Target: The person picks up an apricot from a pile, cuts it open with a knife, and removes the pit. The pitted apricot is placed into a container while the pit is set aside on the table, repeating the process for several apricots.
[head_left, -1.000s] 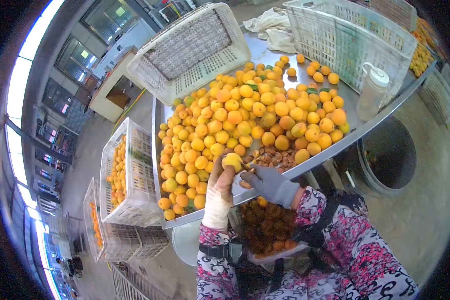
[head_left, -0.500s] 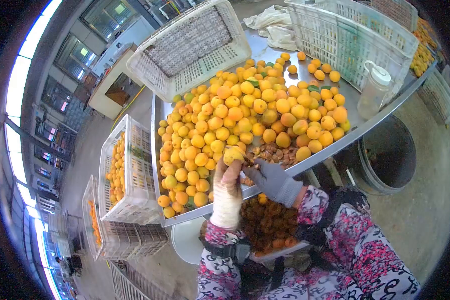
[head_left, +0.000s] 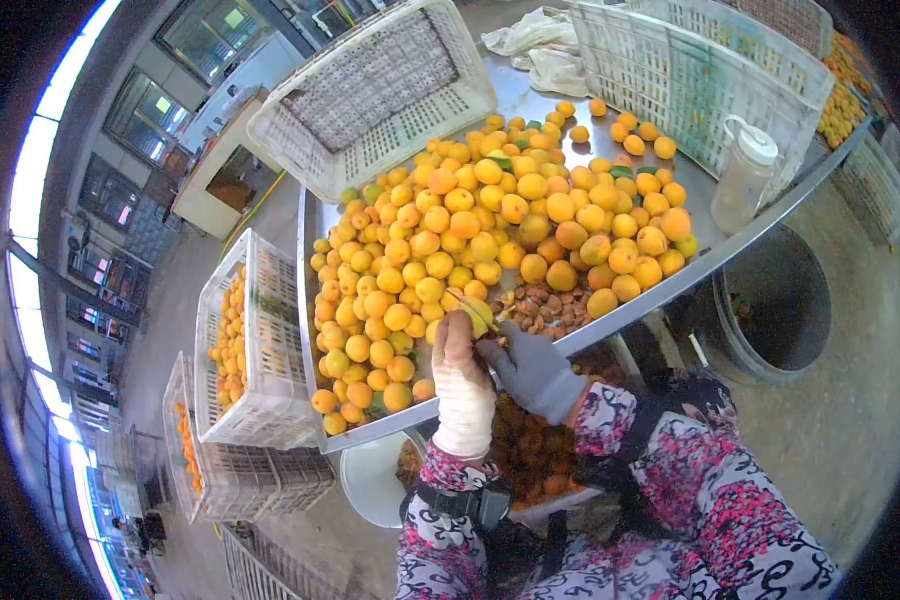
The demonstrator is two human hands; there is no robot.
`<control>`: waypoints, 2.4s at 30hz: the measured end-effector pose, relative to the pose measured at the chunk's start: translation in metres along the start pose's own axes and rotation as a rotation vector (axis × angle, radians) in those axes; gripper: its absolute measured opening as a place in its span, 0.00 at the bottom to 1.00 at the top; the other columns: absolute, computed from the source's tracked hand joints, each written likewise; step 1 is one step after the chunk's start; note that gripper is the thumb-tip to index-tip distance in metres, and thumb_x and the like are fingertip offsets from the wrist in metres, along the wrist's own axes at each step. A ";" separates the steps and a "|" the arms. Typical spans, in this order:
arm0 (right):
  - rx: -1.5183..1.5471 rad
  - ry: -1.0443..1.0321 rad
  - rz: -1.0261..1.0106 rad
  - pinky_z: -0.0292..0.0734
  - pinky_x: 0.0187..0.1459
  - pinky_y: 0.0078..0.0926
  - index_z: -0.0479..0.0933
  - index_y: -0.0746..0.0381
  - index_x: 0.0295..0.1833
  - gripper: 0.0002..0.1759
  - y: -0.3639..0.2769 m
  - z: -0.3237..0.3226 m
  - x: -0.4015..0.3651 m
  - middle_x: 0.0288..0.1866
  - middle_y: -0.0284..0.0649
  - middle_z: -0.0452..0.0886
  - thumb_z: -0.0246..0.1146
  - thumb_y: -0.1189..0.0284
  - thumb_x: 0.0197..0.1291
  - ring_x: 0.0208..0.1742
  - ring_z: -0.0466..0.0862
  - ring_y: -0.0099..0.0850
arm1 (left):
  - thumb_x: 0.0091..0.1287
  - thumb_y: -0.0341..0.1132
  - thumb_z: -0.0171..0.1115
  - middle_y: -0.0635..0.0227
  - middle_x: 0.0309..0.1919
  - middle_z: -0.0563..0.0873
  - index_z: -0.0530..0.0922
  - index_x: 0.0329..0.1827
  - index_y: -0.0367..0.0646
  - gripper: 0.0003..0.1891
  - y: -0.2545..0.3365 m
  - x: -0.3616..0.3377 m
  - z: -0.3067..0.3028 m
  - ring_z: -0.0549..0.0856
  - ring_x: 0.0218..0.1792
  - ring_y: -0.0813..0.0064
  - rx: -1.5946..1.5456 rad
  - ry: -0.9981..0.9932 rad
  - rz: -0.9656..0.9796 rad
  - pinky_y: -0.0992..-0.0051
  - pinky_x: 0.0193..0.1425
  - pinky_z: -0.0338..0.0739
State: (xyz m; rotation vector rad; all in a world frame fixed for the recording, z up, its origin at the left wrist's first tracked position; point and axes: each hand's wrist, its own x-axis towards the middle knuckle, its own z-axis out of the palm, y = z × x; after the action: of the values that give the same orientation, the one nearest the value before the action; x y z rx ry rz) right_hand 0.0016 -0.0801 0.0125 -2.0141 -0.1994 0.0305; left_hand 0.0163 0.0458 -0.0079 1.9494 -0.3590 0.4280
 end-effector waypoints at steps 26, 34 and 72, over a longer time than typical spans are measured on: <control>0.106 -0.240 0.017 0.75 0.37 0.40 0.76 0.64 0.45 0.26 0.005 -0.016 0.000 0.28 0.52 0.81 0.55 0.50 0.61 0.33 0.82 0.48 | 0.72 0.46 0.43 0.69 0.38 0.81 0.75 0.48 0.39 0.20 0.003 0.027 -0.025 0.79 0.40 0.75 -0.691 0.216 -0.360 0.75 0.46 0.73; 0.522 -0.124 0.220 0.71 0.29 0.23 0.78 0.65 0.31 0.26 0.016 -0.023 0.022 0.24 0.38 0.79 0.59 0.49 0.59 0.27 0.78 0.24 | 0.50 0.33 0.60 0.52 0.30 0.82 0.74 0.48 0.36 0.20 0.047 0.016 0.006 0.80 0.30 0.49 0.267 -0.037 0.290 0.60 0.35 0.74; 0.462 0.299 0.081 0.74 0.29 0.27 0.78 0.65 0.35 0.23 0.008 -0.034 0.038 0.25 0.42 0.81 0.60 0.53 0.59 0.28 0.82 0.32 | 0.63 0.39 0.56 0.67 0.39 0.79 0.74 0.51 0.43 0.16 0.010 0.000 -0.002 0.78 0.39 0.75 -0.994 -0.147 -0.803 0.72 0.38 0.74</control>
State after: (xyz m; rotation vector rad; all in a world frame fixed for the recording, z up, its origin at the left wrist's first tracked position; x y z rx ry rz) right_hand 0.0434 -0.1081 0.0229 -1.5412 0.0767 -0.1594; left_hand 0.0120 0.0438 0.0013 1.0010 0.1390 -0.3782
